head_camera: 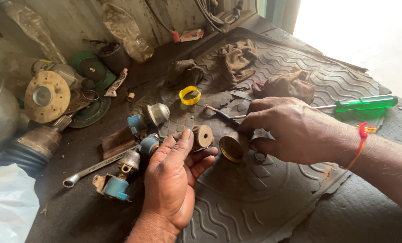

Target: The person disassembles a cylindrical mechanical component, removes a spring and internal parts, and wipes them with a cloth. They then reassemble the parts, inserting the spring and fitting the housing back together.

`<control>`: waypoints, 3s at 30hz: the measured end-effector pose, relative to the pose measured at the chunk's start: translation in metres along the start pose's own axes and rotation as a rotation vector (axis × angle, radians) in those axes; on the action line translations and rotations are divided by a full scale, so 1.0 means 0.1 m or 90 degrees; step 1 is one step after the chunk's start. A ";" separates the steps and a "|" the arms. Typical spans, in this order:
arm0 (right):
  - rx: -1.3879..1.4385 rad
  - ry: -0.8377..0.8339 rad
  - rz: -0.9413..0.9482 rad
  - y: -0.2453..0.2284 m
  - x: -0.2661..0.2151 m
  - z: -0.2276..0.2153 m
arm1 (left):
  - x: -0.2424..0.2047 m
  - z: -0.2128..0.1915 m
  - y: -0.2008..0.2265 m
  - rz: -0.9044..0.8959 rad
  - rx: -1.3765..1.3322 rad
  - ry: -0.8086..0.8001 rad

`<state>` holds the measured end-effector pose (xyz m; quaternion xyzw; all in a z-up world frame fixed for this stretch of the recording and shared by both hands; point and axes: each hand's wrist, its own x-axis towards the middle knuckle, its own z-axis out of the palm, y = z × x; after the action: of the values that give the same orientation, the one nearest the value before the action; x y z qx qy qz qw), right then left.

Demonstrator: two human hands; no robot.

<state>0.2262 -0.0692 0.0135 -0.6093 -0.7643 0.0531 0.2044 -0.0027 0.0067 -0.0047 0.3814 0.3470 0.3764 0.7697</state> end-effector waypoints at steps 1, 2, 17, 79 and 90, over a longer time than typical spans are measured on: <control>-0.008 0.019 -0.021 -0.01 0.00 0.00 | 0.00 0.00 -0.01 0.007 0.003 -0.003; -0.010 0.000 0.015 -0.02 0.01 0.00 | 0.00 0.00 -0.02 0.011 0.018 -0.001; 0.112 0.037 -0.006 0.00 0.07 0.09 | 0.00 -0.03 -0.08 0.079 0.076 -0.012; 1.253 -0.130 0.173 -0.25 0.01 0.41 | -0.12 0.22 -0.04 0.358 -0.108 0.022; 1.206 -0.066 0.177 -0.17 0.01 0.40 | -0.12 0.08 -0.07 0.379 0.055 -0.047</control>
<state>0.1956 -0.0660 -0.0172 -0.2729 -0.3328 0.7000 0.5699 -0.0002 -0.0094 -0.0040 0.5126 0.2072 0.5562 0.6204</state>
